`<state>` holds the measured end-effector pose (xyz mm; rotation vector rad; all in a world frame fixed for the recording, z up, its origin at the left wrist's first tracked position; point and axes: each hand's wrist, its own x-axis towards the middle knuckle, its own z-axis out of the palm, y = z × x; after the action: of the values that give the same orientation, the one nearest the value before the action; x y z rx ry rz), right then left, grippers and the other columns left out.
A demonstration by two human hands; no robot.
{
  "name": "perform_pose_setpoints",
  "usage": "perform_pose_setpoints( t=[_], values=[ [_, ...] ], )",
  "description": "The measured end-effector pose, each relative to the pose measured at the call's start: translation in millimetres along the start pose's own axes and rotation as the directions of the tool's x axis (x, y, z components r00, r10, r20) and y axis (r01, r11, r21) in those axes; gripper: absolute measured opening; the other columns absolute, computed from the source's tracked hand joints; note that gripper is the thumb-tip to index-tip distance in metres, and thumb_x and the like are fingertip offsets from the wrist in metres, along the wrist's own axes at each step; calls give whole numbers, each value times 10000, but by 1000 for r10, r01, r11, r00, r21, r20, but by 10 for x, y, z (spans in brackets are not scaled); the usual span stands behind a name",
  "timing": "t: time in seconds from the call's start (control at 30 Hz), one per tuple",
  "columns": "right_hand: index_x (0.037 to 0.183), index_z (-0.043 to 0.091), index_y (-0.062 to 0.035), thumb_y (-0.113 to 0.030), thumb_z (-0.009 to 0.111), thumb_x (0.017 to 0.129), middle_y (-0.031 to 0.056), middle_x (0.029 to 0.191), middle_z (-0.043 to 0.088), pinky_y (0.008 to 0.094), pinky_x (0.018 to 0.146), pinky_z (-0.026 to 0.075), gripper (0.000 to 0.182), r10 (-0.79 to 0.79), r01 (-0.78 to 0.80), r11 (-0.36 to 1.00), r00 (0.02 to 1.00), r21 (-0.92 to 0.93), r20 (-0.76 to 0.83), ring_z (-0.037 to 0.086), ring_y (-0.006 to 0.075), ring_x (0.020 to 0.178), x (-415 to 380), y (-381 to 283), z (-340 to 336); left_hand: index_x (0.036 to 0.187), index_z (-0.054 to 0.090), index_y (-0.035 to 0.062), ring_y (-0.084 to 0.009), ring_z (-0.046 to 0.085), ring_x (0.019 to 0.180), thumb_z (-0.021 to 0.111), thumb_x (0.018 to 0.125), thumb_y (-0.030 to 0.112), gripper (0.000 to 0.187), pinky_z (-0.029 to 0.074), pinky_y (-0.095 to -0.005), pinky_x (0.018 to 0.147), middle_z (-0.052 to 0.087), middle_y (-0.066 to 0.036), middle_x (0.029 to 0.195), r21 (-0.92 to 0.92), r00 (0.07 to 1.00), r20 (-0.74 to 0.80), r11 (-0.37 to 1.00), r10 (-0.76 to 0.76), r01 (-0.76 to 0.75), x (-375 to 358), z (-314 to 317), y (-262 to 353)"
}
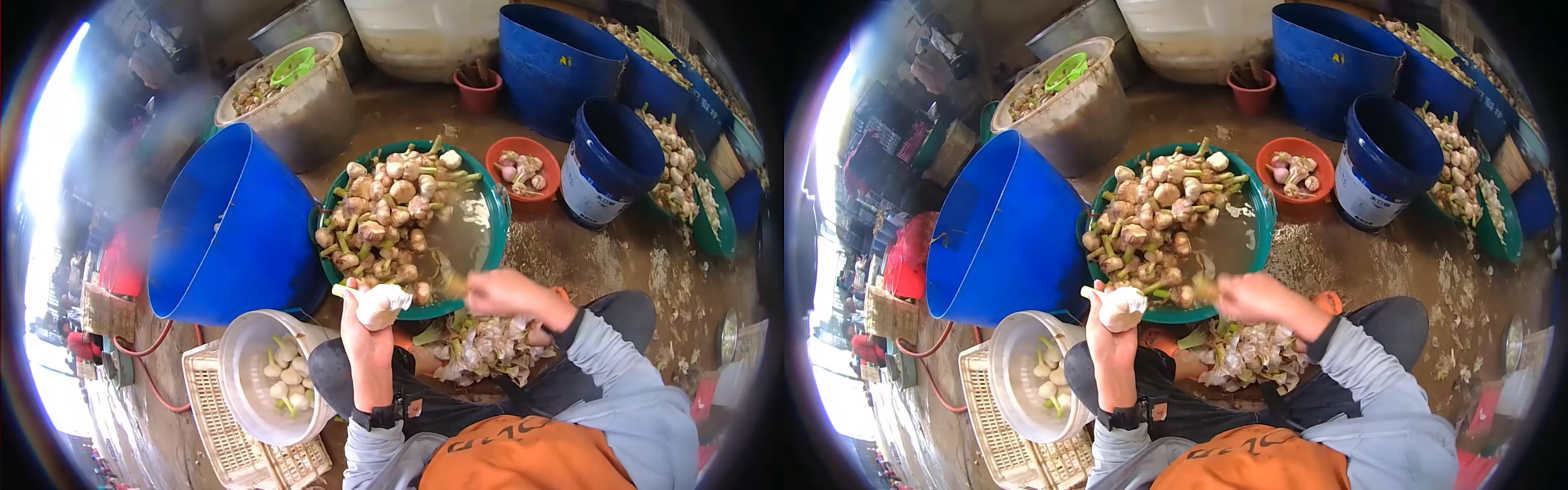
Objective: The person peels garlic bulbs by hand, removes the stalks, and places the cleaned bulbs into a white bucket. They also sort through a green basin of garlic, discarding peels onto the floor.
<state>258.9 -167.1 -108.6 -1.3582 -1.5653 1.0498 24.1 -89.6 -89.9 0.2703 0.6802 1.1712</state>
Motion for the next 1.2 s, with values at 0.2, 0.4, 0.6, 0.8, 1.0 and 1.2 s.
perform_pose_setpoints(
  t=[0.2, 0.4, 0.6, 0.8, 1.0, 1.2],
  values=[
    [813, 503, -56, -340, 481, 871, 142, 679, 580, 409, 574, 427, 290, 122, -122, 990, 993, -68, -2, 574, 324, 674, 592, -693, 473, 1072, 434, 70, -164, 520, 791, 406, 939, 261, 234, 467, -311, 705, 485, -49, 843, 290, 945, 34, 901, 327, -322, -4, 131, -121],
    [727, 545, -80, -211, 518, 793, 100, 589, 560, 392, 496, 446, 149, -59, 80, 768, 997, -635, 54, 575, 279, 557, 349, 541, 934, 1077, 435, 57, -141, 467, 749, 395, 940, 256, 245, 403, -341, 782, 500, -48, 849, -116, 874, 269, 915, 404, -387, -182, 95, 480],
    [705, 628, -104, -169, 565, 666, 72, 712, 588, 359, 565, 470, 99, -39, 134, 504, 990, -853, 132, 597, 242, 725, 1022, 1336, 614, 1243, 377, -6, -258, 444, 1061, 492, 865, 243, 467, 264, -391, 1009, 473, -152, 1141, 840, 371, 514, -542, 774, -32, -367, 40, 1221],
    [914, 613, -64, -175, 509, 747, 114, 931, 605, 355, 705, 487, 226, 105, 4, 604, 991, -797, 84, 593, 256, 884, 1528, 1829, 1508, 1149, 457, -44, -261, 401, 1138, 518, 834, 217, 414, 279, -386, 995, 432, -149, 1176, 857, 791, 448, 51, 416, -512, -112, 225, 601],
    [1234, 429, -42, -200, 518, 858, 84, 1151, 508, 321, 820, 449, 417, 343, -405, 861, 908, 306, 239, 533, 196, 1010, 1288, 1856, 914, 1103, 505, -8, -213, 523, 946, 536, 764, 2, 341, 419, -312, 833, 518, -127, 1039, 883, 910, 358, 242, 211, -403, 102, 191, 437],
    [1328, 293, -42, -226, 410, 943, 39, 1201, 466, 263, 920, 372, 443, 175, -183, 629, 980, 756, 92, 446, 125, 1096, 893, -148, 449, 1256, 381, 60, -359, 454, 1036, 728, 650, 133, 702, 410, -402, 851, 419, -178, 1144, 764, 768, 623, -328, 151, -555, 148, 448, -131]
  ],
)
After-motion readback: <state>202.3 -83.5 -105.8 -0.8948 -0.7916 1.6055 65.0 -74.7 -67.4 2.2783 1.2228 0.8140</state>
